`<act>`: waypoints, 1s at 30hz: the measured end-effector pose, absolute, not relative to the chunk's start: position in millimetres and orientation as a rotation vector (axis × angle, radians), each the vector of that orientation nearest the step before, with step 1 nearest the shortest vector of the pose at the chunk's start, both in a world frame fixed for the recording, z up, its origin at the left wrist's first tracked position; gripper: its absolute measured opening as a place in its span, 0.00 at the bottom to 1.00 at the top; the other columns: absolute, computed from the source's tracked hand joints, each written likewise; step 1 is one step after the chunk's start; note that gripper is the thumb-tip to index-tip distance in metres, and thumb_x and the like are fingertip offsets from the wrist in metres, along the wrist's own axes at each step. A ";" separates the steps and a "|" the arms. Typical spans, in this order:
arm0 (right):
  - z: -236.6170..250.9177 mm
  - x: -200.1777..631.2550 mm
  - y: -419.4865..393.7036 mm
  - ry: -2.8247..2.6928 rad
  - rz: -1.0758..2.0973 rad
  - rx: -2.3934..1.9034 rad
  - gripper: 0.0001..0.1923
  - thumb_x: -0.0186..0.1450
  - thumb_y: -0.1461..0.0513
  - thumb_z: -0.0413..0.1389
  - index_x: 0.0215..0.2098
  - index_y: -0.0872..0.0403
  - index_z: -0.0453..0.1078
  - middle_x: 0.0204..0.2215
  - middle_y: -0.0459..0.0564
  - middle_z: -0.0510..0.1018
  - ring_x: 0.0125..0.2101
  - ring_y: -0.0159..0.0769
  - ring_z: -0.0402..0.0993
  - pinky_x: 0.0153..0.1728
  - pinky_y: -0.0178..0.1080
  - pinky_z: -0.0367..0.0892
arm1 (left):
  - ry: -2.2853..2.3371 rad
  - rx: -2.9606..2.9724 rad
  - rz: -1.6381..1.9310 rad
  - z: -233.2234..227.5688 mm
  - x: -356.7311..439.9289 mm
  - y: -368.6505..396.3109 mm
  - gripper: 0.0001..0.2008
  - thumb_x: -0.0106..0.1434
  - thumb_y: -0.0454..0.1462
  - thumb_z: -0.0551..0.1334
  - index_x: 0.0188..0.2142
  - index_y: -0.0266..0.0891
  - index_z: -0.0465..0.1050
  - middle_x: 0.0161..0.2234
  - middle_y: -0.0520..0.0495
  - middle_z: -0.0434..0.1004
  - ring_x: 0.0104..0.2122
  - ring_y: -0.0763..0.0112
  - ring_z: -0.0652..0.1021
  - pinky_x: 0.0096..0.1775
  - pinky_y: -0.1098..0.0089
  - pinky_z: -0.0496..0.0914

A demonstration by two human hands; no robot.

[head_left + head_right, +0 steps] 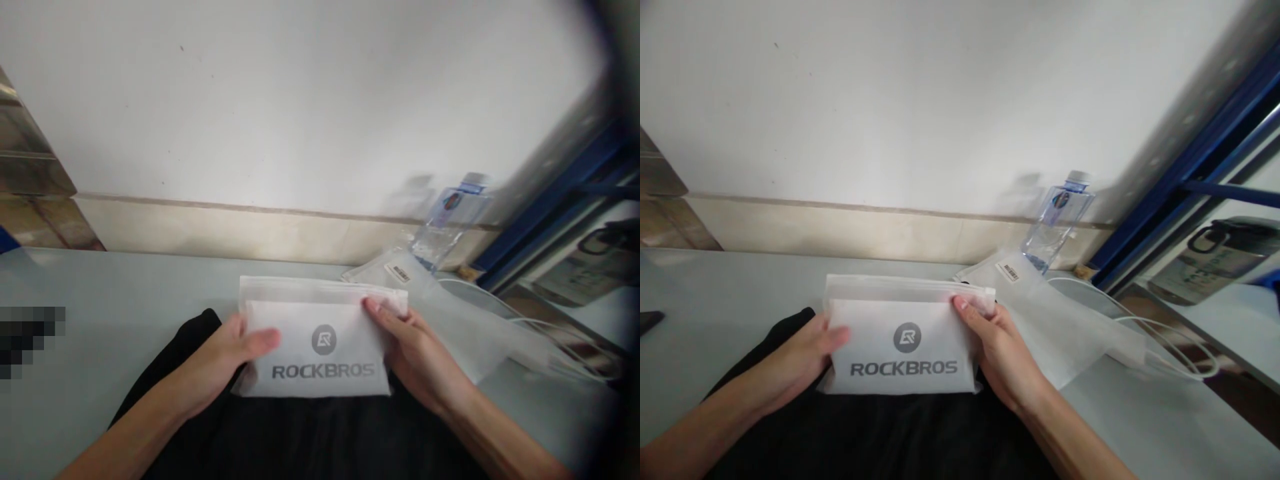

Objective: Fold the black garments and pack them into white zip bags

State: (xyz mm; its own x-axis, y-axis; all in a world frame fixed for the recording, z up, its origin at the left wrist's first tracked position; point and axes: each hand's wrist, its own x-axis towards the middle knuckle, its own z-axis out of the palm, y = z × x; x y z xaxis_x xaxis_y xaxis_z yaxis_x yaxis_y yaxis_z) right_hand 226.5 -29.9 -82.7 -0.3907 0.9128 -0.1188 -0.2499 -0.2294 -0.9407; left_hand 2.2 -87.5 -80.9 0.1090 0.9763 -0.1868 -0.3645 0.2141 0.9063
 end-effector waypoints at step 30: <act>-93.6 219.9 -31.3 -1.208 1.959 -0.850 0.13 0.58 0.63 0.60 0.42 0.54 0.76 0.36 0.51 0.81 0.36 0.39 0.78 0.44 0.40 0.68 | 1.245 0.841 1.167 -89.6 6.9 -82.6 0.18 0.52 0.39 0.67 0.43 0.36 0.74 0.38 0.43 0.80 0.35 0.61 0.79 0.40 0.65 0.71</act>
State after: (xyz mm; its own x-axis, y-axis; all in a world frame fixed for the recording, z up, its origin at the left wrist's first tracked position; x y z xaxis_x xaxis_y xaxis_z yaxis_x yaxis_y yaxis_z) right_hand 219.9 -31.3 -93.6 -0.5595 0.8096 -0.1776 -0.2044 -0.3424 -0.9170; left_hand 6.9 -82.6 -89.6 -0.0665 0.9635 -0.2594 -0.1959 0.2423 0.9502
